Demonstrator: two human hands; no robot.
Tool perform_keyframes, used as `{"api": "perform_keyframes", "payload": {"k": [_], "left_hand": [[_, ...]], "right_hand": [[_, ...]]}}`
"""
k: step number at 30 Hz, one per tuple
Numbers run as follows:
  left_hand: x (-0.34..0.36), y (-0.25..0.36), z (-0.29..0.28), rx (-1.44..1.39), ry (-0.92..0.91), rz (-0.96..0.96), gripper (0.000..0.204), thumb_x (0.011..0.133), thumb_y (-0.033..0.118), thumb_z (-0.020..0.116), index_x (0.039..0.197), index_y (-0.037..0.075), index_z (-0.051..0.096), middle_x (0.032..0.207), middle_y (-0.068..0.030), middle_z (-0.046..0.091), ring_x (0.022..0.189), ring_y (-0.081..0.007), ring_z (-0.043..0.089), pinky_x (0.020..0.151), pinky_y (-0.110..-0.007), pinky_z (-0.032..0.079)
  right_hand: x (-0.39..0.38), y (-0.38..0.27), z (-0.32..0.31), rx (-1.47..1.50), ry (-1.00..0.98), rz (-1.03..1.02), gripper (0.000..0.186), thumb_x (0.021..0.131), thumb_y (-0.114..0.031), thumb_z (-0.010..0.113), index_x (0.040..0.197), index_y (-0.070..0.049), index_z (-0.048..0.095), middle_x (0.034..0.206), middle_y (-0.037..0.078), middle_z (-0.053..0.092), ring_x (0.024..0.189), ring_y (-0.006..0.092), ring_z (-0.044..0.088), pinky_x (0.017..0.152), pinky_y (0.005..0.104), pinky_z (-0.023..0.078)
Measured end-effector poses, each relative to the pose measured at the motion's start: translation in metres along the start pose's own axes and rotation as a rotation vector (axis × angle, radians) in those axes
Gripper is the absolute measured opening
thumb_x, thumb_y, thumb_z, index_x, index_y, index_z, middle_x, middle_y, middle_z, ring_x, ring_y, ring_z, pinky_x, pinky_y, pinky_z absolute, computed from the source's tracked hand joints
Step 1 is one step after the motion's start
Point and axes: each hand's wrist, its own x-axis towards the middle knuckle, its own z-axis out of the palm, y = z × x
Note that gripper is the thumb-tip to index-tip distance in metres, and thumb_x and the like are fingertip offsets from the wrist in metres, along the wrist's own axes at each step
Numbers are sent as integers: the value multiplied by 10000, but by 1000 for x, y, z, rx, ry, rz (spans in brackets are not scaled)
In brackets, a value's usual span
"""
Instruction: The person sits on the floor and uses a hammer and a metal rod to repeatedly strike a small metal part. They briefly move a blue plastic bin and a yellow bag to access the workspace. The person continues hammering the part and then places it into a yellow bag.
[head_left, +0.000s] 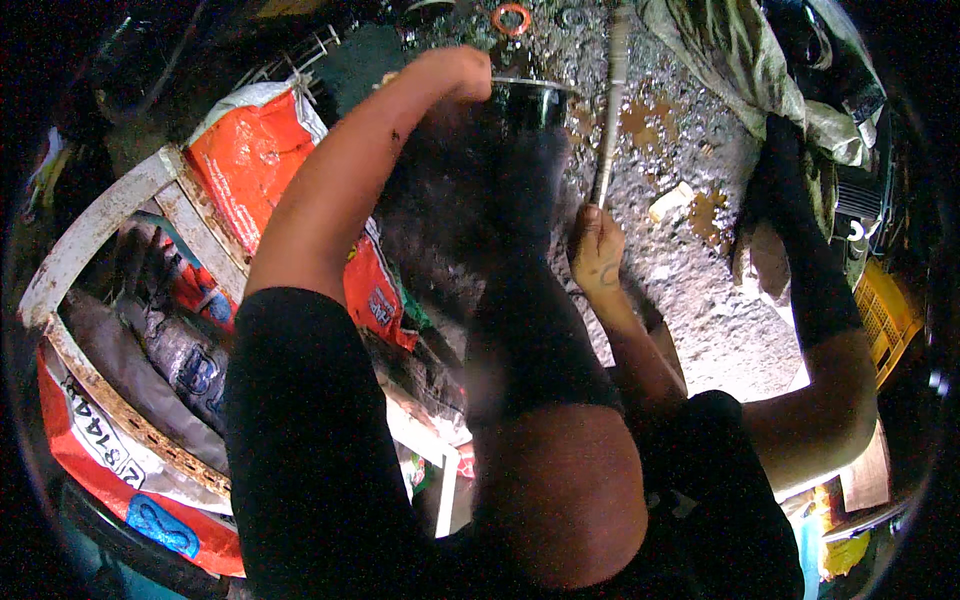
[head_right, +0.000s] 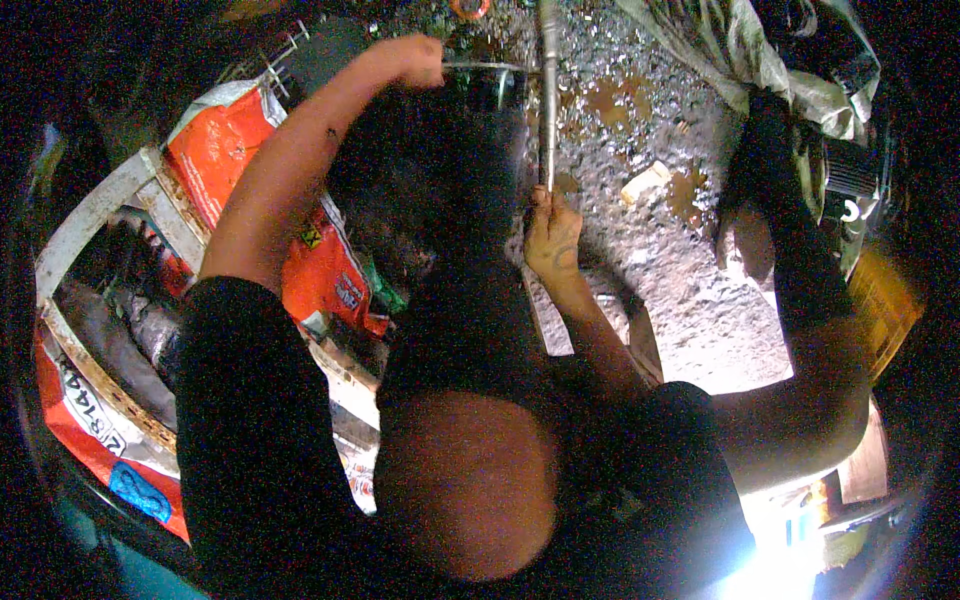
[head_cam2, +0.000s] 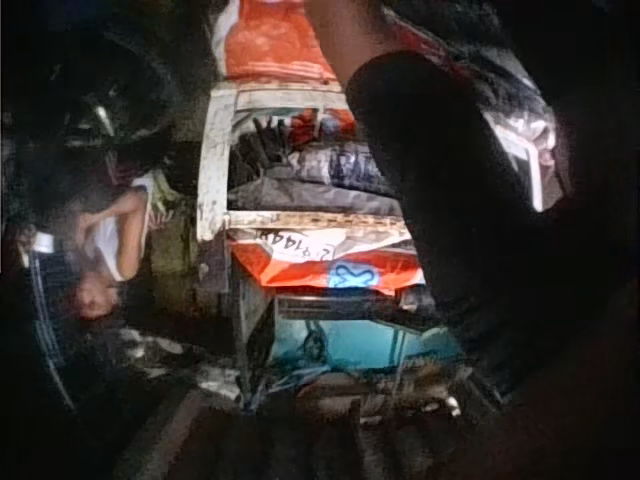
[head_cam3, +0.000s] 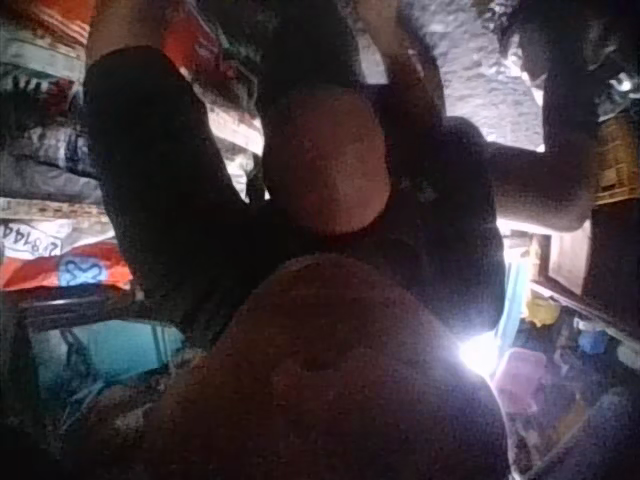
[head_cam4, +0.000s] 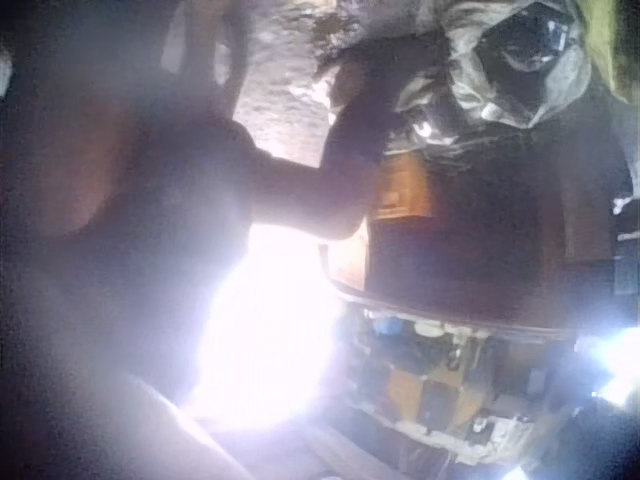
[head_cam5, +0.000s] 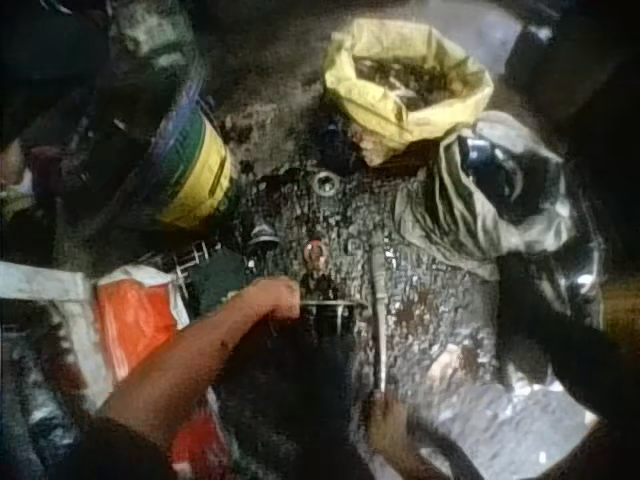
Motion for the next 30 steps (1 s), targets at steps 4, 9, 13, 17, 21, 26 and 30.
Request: {"api": "perform_keyframes", "payload": {"k": [4,9,13,17,21,26,30], "left_hand": [[-14,18,-23,51,1,-1,406,736,292,619,1028,21,694,1054,-201,682,947,-357,672,839,-451,538],[-24,16,-26,-14,-46,-51,412,726,275,610,1039,18,691,1052,-199,684,965,-356,671,840,-449,539],[-16,21,-26,103,-117,-71,408,729,189,548,1106,124,689,1176,-123,659,1056,-331,645,869,-438,527],[-23,16,-17,44,-60,-82,387,718,202,569,1071,107,696,1126,-134,675,1017,-333,659,833,-437,538],[-14,1,-10,115,-30,-37,369,720,211,571,1049,107,701,1098,-124,686,988,-326,668,830,-426,537],[-32,1,-49,94,-21,74,321,723,291,625,929,66,725,976,-144,708,879,-315,682,790,-422,531],[-25,-19,-79,-417,85,119,515,699,499,723,870,13,725,802,-178,690,792,-308,668,731,-410,505]], "right_hand": [[3,7,11,25,-18,-11,432,1000,-368,446,873,20,586,655,260,545,598,442,547,565,480,411],[-10,18,9,196,6,80,496,993,-432,435,810,12,561,643,249,546,585,431,547,564,493,410],[-6,22,21,81,87,-60,476,994,-403,434,801,11,566,613,229,538,549,389,541,553,474,413],[-8,2,8,206,-36,105,444,996,-374,438,880,17,613,647,238,569,594,381,578,574,441,445],[-4,11,16,-11,-33,64,415,990,-357,466,886,11,628,699,211,616,644,357,615,590,410,464],[25,35,-7,95,85,336,563,1000,-474,432,815,17,635,601,137,547,547,212,476,534,389,369],[38,18,-33,315,161,265,582,996,-525,396,650,-66,486,527,28,431,491,140,376,472,345,325]]}}
